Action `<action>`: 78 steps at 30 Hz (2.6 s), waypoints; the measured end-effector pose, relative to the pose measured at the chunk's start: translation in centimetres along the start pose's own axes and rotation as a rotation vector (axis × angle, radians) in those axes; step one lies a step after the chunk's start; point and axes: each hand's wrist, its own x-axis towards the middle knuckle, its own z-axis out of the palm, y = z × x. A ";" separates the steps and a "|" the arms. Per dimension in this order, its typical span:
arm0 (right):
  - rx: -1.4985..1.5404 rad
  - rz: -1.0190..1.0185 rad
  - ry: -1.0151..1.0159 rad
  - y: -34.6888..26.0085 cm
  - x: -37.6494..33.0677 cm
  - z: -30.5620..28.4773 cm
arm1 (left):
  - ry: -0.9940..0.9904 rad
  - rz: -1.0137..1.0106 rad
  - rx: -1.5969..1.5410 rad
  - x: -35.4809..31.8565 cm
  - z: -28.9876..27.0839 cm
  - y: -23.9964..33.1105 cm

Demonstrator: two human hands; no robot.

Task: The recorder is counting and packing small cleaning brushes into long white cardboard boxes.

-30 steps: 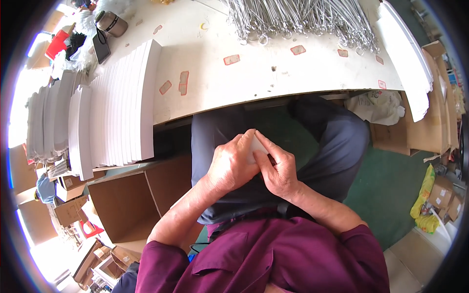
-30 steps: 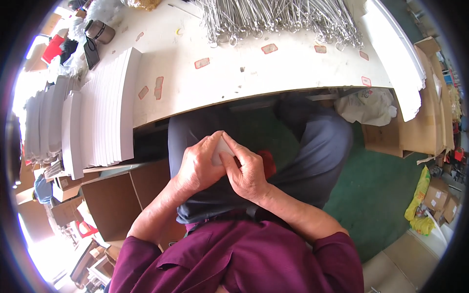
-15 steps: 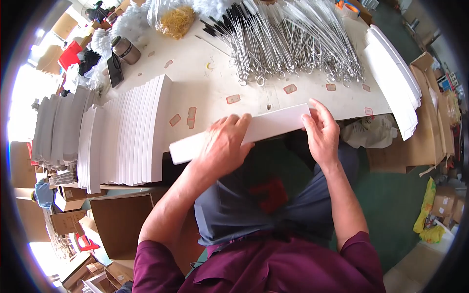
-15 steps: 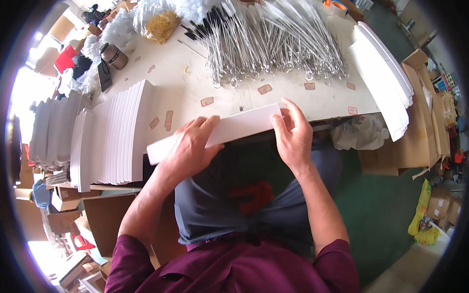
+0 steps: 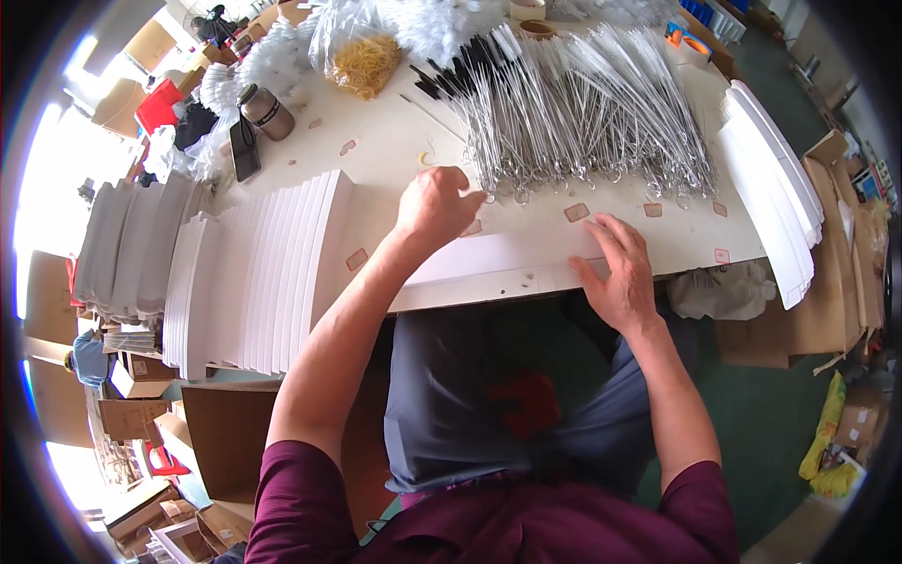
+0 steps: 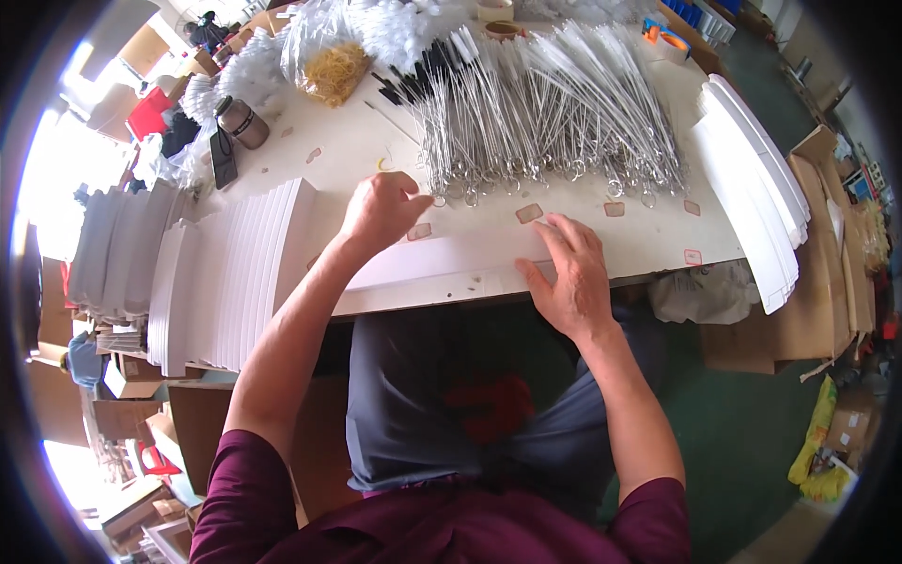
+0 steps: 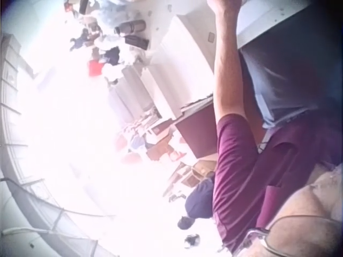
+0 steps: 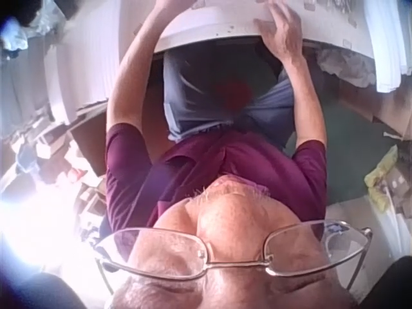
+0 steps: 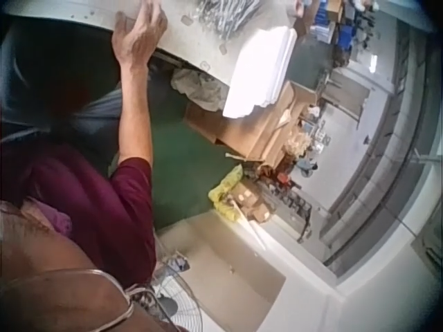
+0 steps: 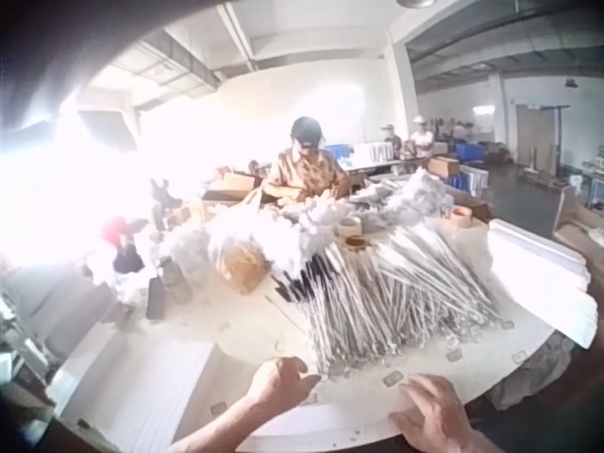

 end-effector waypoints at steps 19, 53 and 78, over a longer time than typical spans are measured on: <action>0.020 -0.103 0.007 -1.5 4.2 -0.3 | -0.005 0.220 0.109 0.0 2.4 -0.2; -0.220 -0.484 -0.298 -2.6 16.4 11.5 | 0.156 -0.101 -0.802 -0.2 -3.4 0.1; -0.137 -0.357 -0.232 -3.2 16.3 11.7 | 0.248 -0.066 -1.033 -13.4 -7.9 2.2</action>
